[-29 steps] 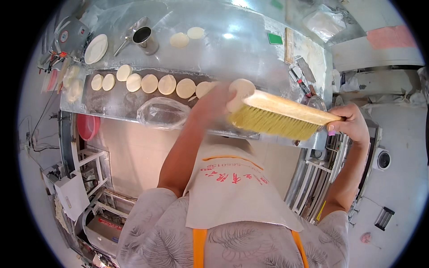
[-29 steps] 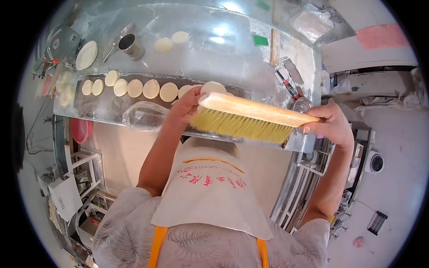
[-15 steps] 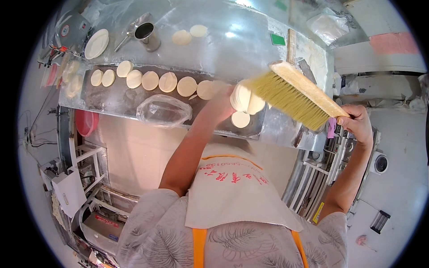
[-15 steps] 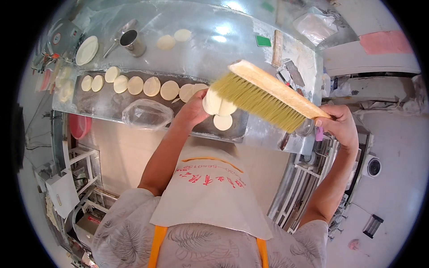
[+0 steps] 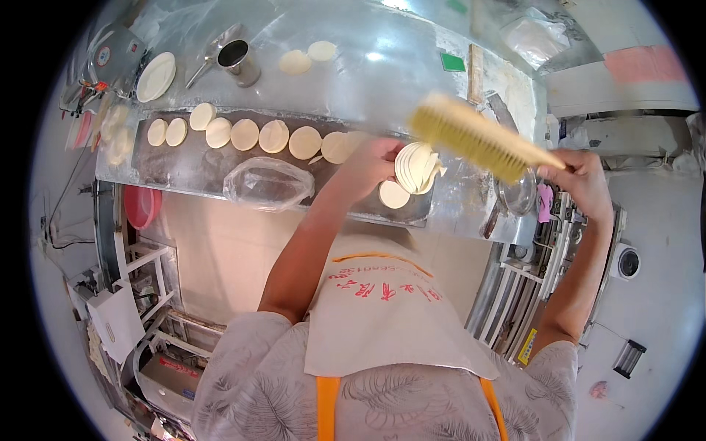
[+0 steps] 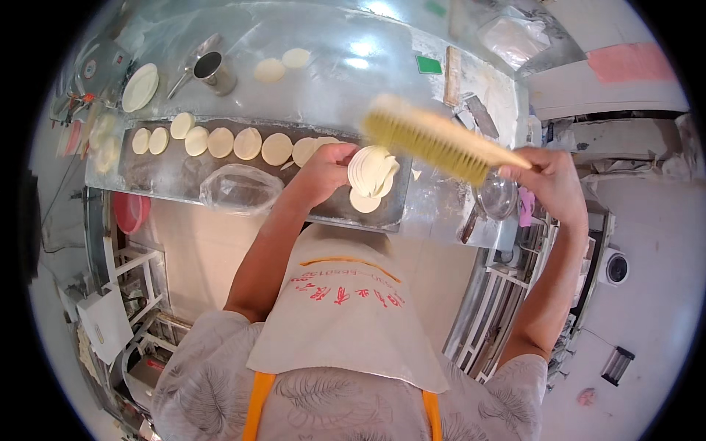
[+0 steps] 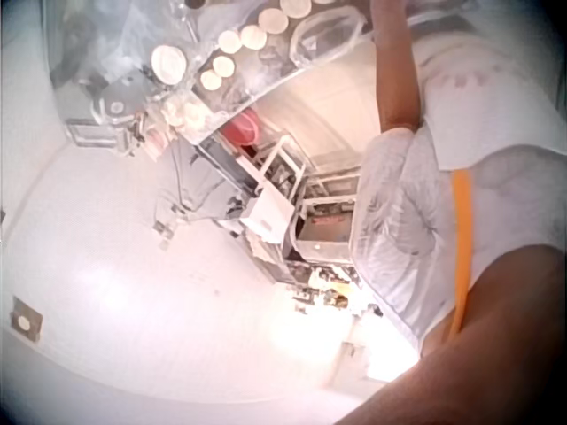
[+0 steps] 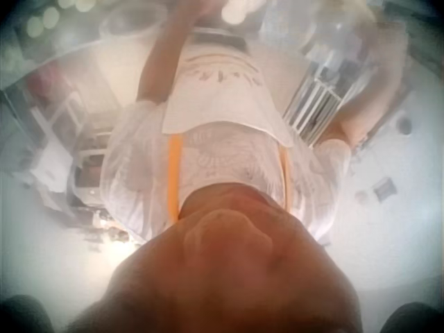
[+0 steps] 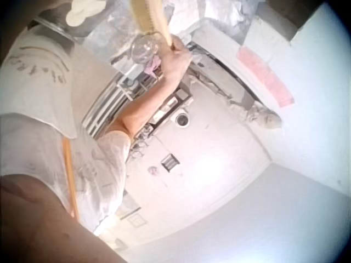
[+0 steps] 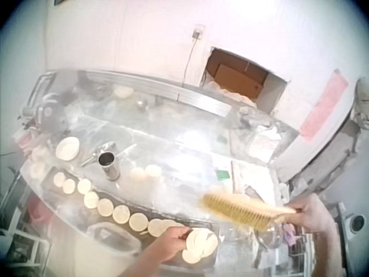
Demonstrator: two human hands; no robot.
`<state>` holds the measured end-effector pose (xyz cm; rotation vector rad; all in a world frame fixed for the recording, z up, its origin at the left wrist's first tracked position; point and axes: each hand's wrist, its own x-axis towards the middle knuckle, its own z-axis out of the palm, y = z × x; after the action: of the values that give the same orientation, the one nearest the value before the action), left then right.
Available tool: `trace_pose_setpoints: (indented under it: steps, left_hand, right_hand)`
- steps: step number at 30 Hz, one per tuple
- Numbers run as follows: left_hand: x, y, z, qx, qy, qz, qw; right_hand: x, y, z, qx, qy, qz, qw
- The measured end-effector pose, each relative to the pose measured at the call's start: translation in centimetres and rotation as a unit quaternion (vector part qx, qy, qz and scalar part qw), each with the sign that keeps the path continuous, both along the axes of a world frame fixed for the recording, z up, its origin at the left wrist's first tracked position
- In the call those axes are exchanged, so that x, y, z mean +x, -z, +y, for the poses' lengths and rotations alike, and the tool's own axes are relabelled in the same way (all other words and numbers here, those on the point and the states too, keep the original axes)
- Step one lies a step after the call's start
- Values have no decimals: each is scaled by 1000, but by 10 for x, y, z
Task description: The person separates a stack of round dough discs and places them into a plastic bag. They then use a brush to dust the dough discs with flour and continue to separate and stack them on the metal counter.
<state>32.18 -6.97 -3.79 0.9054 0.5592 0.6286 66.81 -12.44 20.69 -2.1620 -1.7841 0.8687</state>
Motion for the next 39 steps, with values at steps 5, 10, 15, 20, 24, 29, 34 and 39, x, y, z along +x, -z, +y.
trace_pose_setpoints:
  steps: [5, 10, 15, 20, 24, 29, 34, 39]
  left_hand:
    - [-7, 0, 1, 35, -36, 71, 996]
    - [-11, 3, -3, 65, -31, 82, 994]
    - [-14, 0, -5, 90, -55, 151, 983]
    - [-21, -18, -5, 66, -66, 138, 986]
    - [-24, -9, -3, 94, -77, 189, 974]
    - [-27, -8, -3, 136, -116, 248, 952]
    - [-33, -6, -2, 142, -101, 255, 951]
    - [-37, 41, -6, 70, -109, 90, 988]
  right_hand:
    - [-9, -20, -10, -69, -68, 94, 991]
    - [-7, -1, -7, 4, -1, -30, 1000]
    - [-12, -5, -14, -47, -61, 17, 997]
    - [-7, -8, -17, 63, 16, -50, 997]
    - [-19, -18, -23, -61, -64, 54, 995]
    - [-26, -17, -19, 32, -4, -121, 992]
    - [-19, -10, -23, -20, -18, -55, 998]
    - [-5, -1, -25, -4, -16, 70, 997]
